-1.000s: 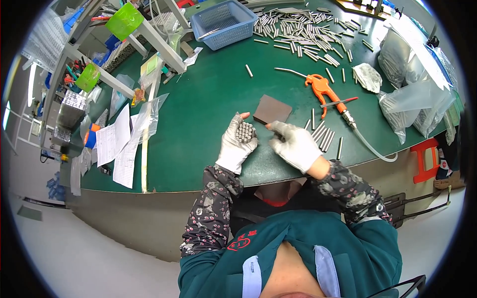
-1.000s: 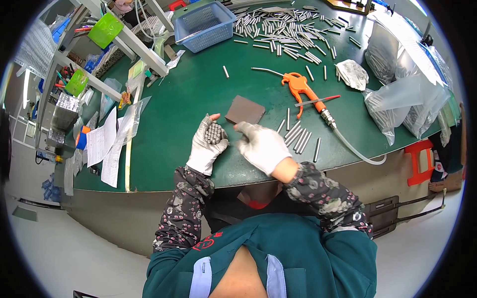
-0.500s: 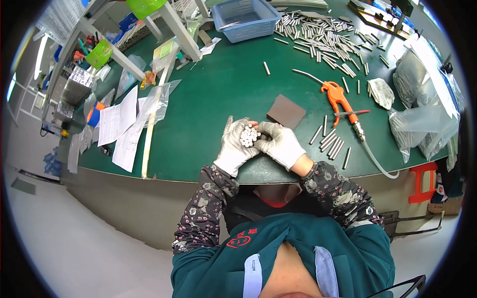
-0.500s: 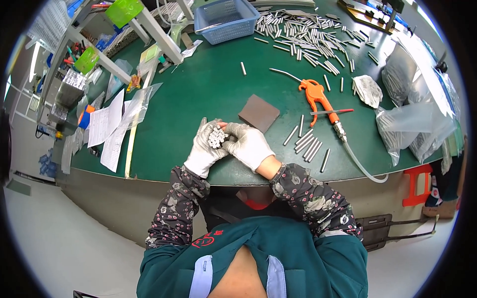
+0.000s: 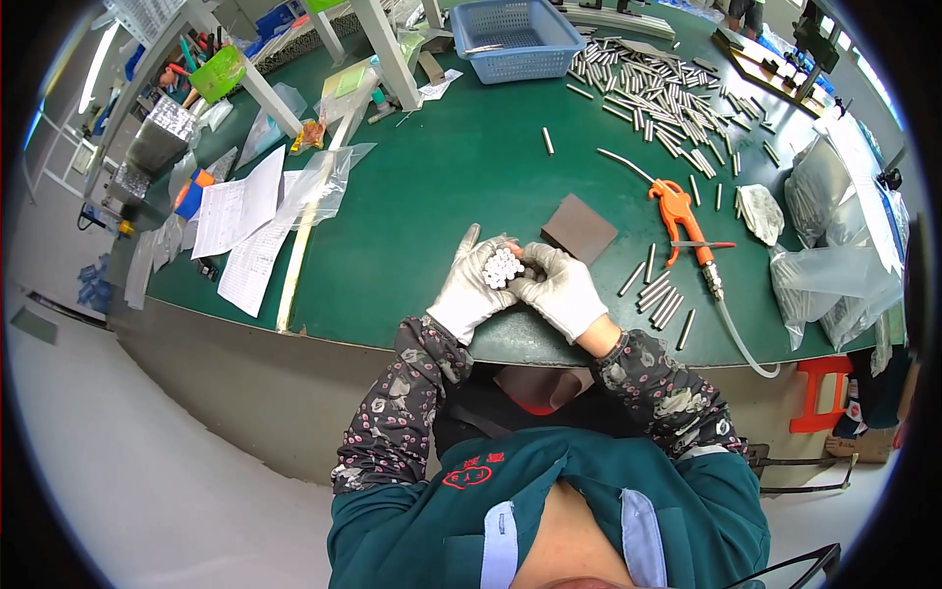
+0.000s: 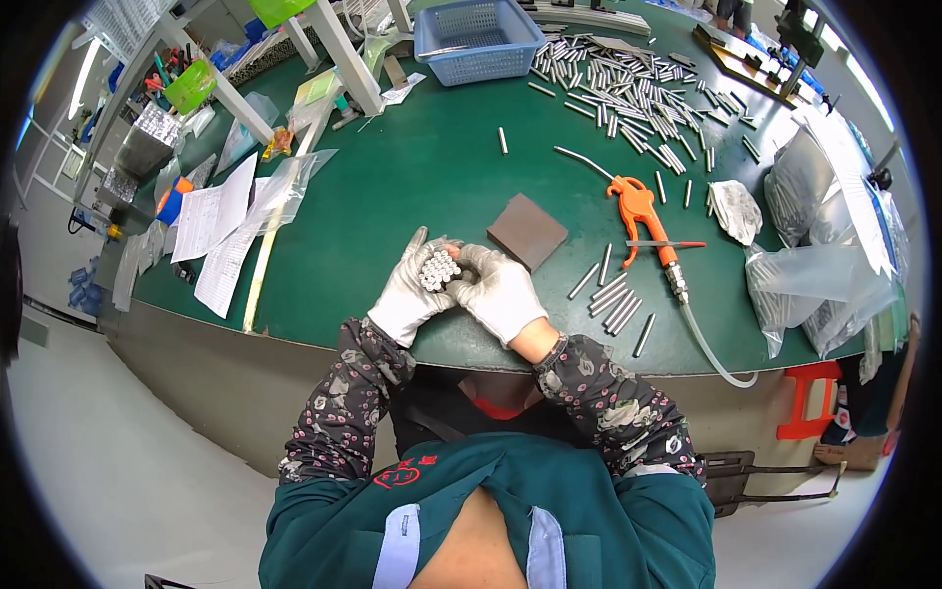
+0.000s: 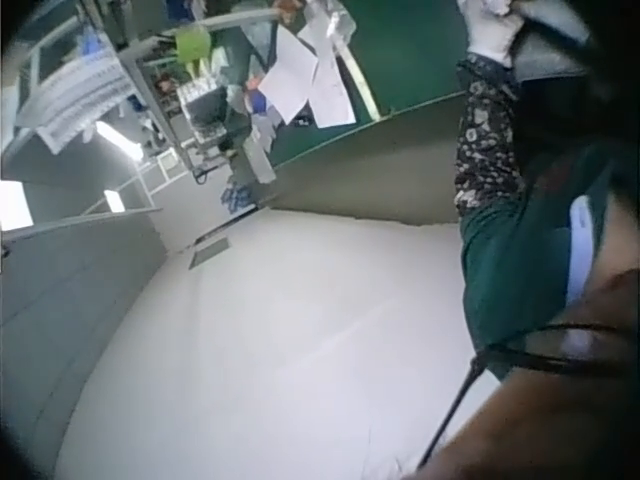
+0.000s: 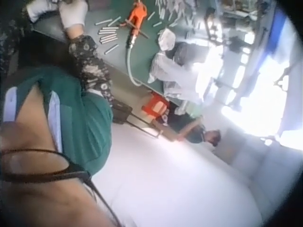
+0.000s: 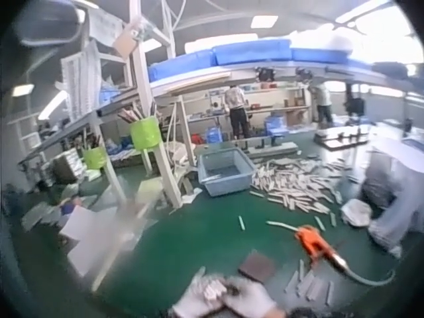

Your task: Arranging metal pins into a circular jig, sanding the ends, and cleaning with an air gun.

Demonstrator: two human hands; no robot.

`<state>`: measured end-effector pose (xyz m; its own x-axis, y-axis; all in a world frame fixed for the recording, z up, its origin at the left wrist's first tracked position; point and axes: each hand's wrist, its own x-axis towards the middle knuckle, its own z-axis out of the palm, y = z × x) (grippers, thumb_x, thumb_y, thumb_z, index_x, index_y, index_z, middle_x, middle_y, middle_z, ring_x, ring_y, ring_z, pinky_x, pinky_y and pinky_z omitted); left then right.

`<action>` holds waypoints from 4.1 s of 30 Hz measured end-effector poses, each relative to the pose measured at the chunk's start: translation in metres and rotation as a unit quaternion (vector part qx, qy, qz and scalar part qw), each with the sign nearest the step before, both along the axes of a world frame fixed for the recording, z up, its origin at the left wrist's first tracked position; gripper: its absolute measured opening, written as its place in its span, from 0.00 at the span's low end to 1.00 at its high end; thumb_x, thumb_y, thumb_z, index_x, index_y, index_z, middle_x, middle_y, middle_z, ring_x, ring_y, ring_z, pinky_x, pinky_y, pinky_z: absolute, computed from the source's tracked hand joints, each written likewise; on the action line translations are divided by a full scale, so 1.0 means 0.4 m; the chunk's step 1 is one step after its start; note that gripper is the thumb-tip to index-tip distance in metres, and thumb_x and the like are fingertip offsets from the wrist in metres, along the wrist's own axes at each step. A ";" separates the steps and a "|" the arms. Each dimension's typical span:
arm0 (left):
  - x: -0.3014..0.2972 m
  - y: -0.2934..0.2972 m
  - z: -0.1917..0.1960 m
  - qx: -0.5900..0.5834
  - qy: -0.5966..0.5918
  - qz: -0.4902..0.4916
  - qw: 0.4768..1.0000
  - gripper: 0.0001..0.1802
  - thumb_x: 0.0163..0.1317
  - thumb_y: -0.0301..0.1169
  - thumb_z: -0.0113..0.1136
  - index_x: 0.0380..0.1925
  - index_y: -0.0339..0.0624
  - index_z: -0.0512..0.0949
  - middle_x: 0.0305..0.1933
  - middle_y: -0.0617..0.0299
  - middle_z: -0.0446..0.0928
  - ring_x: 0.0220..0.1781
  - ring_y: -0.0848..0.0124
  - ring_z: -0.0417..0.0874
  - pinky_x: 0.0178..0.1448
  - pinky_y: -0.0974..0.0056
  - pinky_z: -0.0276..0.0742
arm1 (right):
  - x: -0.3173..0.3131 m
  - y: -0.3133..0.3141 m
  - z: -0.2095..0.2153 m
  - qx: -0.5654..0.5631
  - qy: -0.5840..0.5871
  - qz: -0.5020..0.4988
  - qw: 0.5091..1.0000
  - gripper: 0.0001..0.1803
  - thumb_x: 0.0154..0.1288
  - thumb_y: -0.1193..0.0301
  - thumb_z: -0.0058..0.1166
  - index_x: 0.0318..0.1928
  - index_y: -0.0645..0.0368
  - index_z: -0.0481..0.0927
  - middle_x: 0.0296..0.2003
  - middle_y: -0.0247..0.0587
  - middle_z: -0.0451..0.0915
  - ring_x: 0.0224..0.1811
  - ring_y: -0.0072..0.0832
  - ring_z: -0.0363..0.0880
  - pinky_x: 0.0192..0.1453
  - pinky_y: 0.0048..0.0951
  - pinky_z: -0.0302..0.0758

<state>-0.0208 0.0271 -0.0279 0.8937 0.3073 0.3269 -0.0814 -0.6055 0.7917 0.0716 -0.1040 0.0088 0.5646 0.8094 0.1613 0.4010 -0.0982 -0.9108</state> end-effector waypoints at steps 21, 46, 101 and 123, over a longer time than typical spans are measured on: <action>0.021 0.011 -0.036 -0.157 -0.022 -0.019 0.987 0.34 0.40 0.32 0.69 0.50 0.47 0.65 0.46 0.68 0.74 0.49 0.73 0.75 0.70 0.59 0.45 | -0.001 0.005 0.002 0.010 -0.032 -0.022 0.999 0.17 0.49 0.73 0.51 0.43 0.63 0.76 0.31 0.52 0.78 0.34 0.40 0.79 0.41 0.32 0.74; 0.017 -0.010 0.002 -0.173 0.022 0.029 0.984 0.29 0.39 0.14 0.61 0.45 0.39 0.66 0.32 0.67 0.73 0.36 0.78 0.75 0.50 0.73 0.71 | 0.079 -0.016 0.084 -0.143 -0.429 -0.179 0.874 0.26 0.48 0.61 0.56 0.49 0.56 0.72 0.44 0.46 0.73 0.48 0.40 0.71 0.51 0.41 0.66; 0.016 -0.005 -0.027 -0.229 -0.066 -0.037 0.971 0.20 0.48 0.35 0.60 0.42 0.44 0.72 0.44 0.62 0.75 0.53 0.68 0.71 0.70 0.59 0.49 | 0.079 -0.031 0.100 -0.066 -0.473 -0.127 0.869 0.24 0.43 0.60 0.58 0.46 0.48 0.77 0.45 0.51 0.70 0.45 0.44 0.68 0.46 0.41 0.64; 0.011 -0.003 -0.024 -0.129 0.017 0.039 0.991 0.37 0.38 0.18 0.65 0.52 0.34 0.61 0.30 0.69 0.73 0.35 0.79 0.75 0.55 0.72 0.67 | 0.105 -0.008 0.031 -0.059 -0.535 -0.170 0.825 0.21 0.46 0.59 0.56 0.43 0.49 0.77 0.46 0.44 0.72 0.48 0.39 0.69 0.51 0.38 0.64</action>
<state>-0.0166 0.0257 -0.0375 0.8736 0.4446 0.1980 -0.0130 -0.3854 0.9226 0.1137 -0.1071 0.0213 0.3486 0.6789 0.6462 0.9002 -0.4344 -0.0293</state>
